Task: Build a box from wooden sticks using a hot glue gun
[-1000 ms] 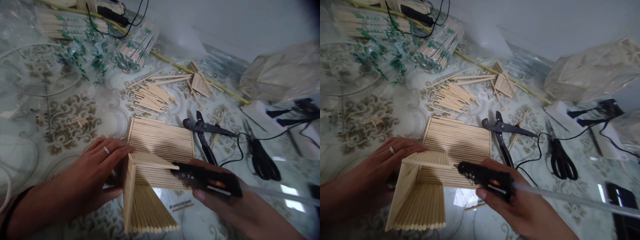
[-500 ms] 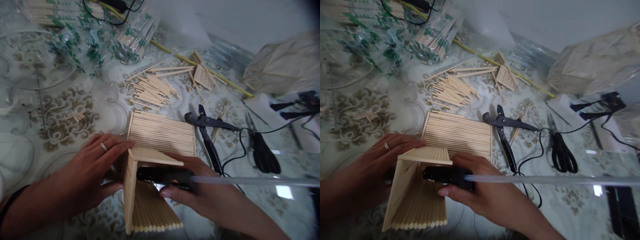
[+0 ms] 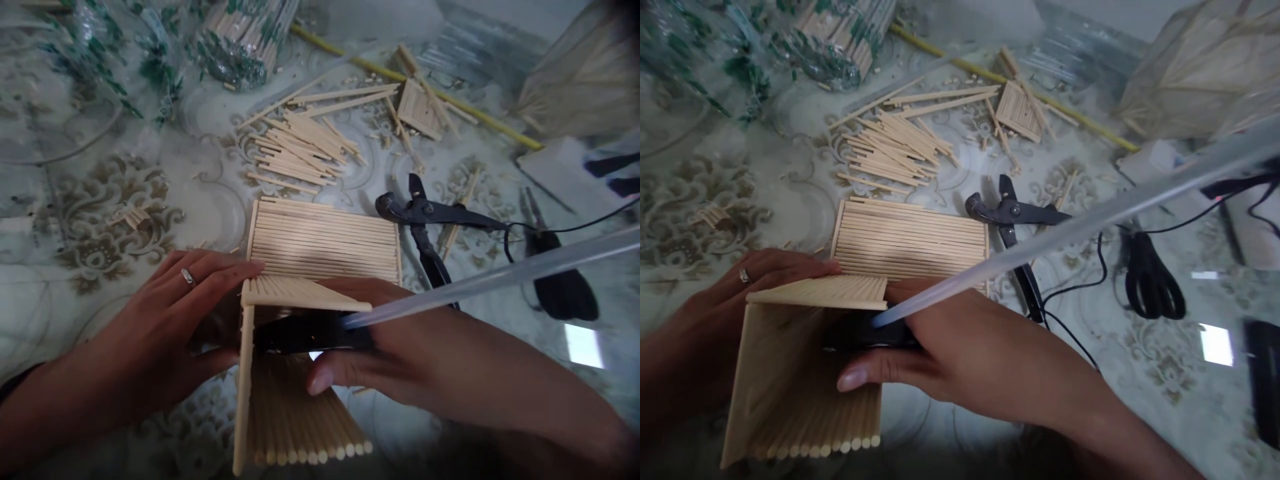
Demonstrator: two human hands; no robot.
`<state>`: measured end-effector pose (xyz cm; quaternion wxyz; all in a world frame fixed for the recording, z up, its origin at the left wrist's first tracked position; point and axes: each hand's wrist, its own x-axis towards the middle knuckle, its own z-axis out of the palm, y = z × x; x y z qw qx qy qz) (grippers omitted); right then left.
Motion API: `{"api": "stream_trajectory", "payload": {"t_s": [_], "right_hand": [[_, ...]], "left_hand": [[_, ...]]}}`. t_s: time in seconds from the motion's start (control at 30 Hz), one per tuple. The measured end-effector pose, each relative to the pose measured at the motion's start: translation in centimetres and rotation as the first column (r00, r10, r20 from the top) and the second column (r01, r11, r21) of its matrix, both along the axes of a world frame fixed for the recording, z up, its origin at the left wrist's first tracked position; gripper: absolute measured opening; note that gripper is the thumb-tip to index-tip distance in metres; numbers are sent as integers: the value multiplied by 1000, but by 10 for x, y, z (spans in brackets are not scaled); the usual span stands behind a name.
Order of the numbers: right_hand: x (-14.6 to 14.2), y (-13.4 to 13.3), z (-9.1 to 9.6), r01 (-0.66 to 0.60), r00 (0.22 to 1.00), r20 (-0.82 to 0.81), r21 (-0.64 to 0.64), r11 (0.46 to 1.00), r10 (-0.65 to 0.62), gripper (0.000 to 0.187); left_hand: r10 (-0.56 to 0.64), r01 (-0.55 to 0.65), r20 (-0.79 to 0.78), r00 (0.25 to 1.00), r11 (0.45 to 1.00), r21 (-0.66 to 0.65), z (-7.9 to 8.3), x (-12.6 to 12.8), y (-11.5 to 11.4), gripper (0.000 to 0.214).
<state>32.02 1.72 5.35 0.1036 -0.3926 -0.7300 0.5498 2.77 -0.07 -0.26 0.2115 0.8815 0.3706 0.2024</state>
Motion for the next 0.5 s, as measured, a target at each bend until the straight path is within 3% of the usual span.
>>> {"api": "stream_trajectory", "payload": {"t_s": [0.27, 0.5], "right_hand": [[-4, 2, 3, -11, 999, 45, -12, 1000, 12, 47], [-5, 1, 2, 5, 997, 72, 10, 1000, -6, 44]], "left_hand": [[7, -7, -3, 1000, 1000, 12, 2, 0, 0, 50], [-5, 3, -46, 999, 998, -59, 9, 2, 0, 52]]}}
